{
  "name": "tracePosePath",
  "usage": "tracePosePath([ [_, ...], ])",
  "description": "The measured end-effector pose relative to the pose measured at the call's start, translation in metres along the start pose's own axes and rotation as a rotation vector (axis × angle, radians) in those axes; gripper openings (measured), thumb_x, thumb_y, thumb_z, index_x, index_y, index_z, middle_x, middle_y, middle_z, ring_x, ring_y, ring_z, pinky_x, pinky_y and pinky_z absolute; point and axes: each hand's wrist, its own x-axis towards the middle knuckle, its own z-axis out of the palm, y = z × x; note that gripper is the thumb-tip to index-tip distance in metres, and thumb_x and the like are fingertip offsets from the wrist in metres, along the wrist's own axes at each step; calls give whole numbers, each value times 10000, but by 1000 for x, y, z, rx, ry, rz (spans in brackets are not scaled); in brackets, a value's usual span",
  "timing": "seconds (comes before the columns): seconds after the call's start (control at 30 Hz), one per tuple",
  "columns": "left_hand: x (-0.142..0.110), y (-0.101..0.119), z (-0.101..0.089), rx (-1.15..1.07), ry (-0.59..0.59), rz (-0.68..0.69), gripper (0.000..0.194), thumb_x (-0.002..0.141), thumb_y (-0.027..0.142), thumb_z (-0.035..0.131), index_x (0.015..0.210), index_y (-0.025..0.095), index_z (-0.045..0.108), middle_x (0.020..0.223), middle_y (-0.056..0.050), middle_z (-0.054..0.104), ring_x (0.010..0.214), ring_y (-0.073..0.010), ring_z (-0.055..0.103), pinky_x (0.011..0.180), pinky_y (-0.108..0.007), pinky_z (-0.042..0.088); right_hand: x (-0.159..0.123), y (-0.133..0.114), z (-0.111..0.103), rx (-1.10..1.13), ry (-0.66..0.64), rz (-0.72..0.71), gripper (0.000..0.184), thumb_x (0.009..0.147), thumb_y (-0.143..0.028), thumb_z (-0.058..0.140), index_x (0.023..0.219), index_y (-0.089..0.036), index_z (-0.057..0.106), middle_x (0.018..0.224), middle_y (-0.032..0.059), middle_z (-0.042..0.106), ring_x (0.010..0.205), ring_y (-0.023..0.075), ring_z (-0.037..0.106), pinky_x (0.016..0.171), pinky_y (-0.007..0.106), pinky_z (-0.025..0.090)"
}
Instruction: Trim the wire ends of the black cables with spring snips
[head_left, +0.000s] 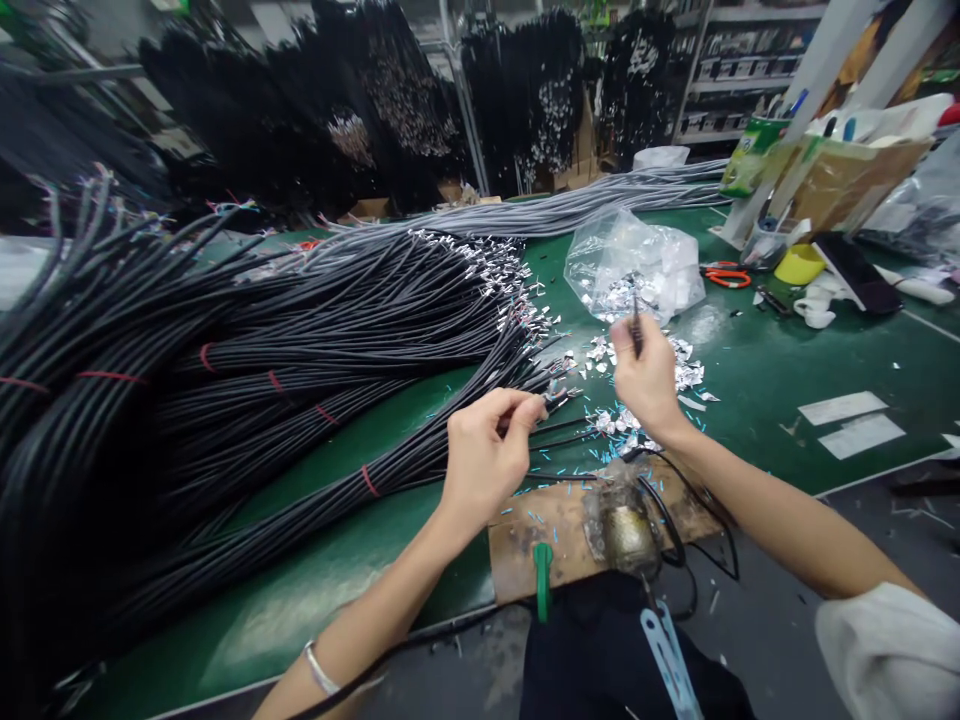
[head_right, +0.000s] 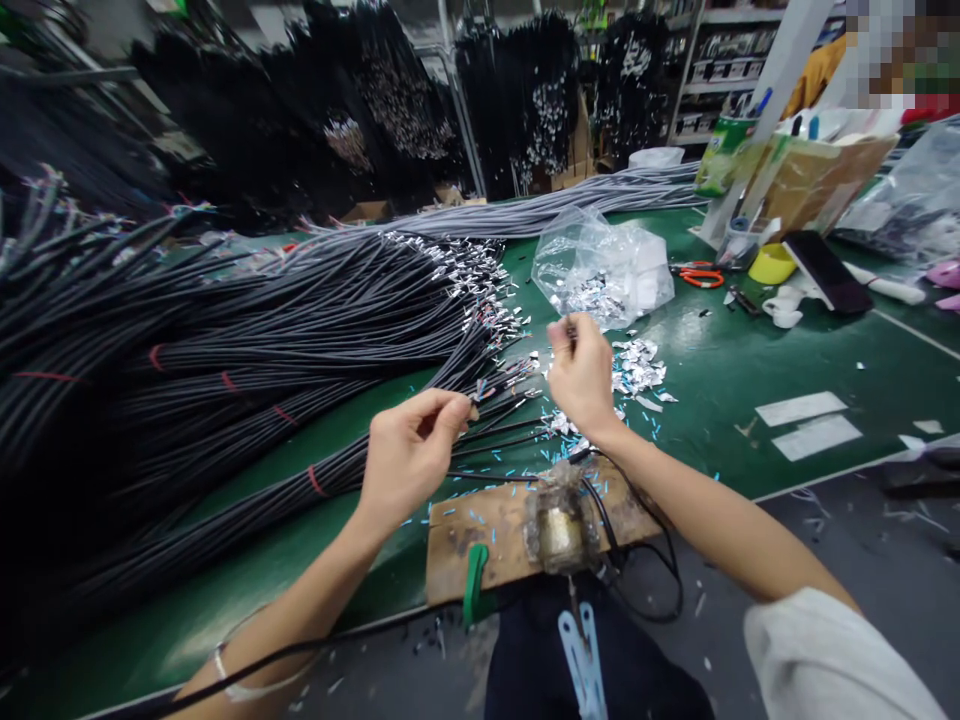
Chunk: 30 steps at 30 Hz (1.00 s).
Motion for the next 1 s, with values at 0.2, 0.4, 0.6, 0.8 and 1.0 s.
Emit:
tracePosePath([
  [0.2,5,1,-6,-104,34,-49,256,847,301,539,699,128,656,578,-6,592,503,-84,502,463,-189,368,-3,-15,-7,166,-373,-225,228,865,-305,561,701,-164,635,607,-16,516,568,93,441,542,249,333],
  [0.4,3,0,-4,-71,59,-19,218,837,295,561,729,135,662,607,-10,610,526,-89,517,484,-191,386,-11,-21,-9,155,-332,-307,82,806,-220,630,806,-173,697,666,-3,620,527,79,472,480,228,371],
  [0.6,2,1,-4,-107,87,-50,235,835,317,571,714,132,648,603,-10,612,516,-85,524,476,-186,397,-22,-18,-10,176,-287,-626,233,765,-64,615,951,-176,699,781,28,676,654,98,600,580,226,475],
  [0.8,2,0,-3,-175,102,-86,216,820,331,597,746,134,647,627,-16,619,530,-91,545,480,-188,423,-21,-25,-8,116,-205,-380,73,765,-172,665,809,-141,715,638,17,631,553,100,545,522,243,439],
  [1.0,-1,3,-3,-171,72,-81,189,803,320,619,746,142,646,680,-31,645,578,-107,583,507,-197,458,-20,-22,-7,120,-232,-395,105,765,-146,640,830,-125,720,665,32,652,581,109,558,549,250,443],
])
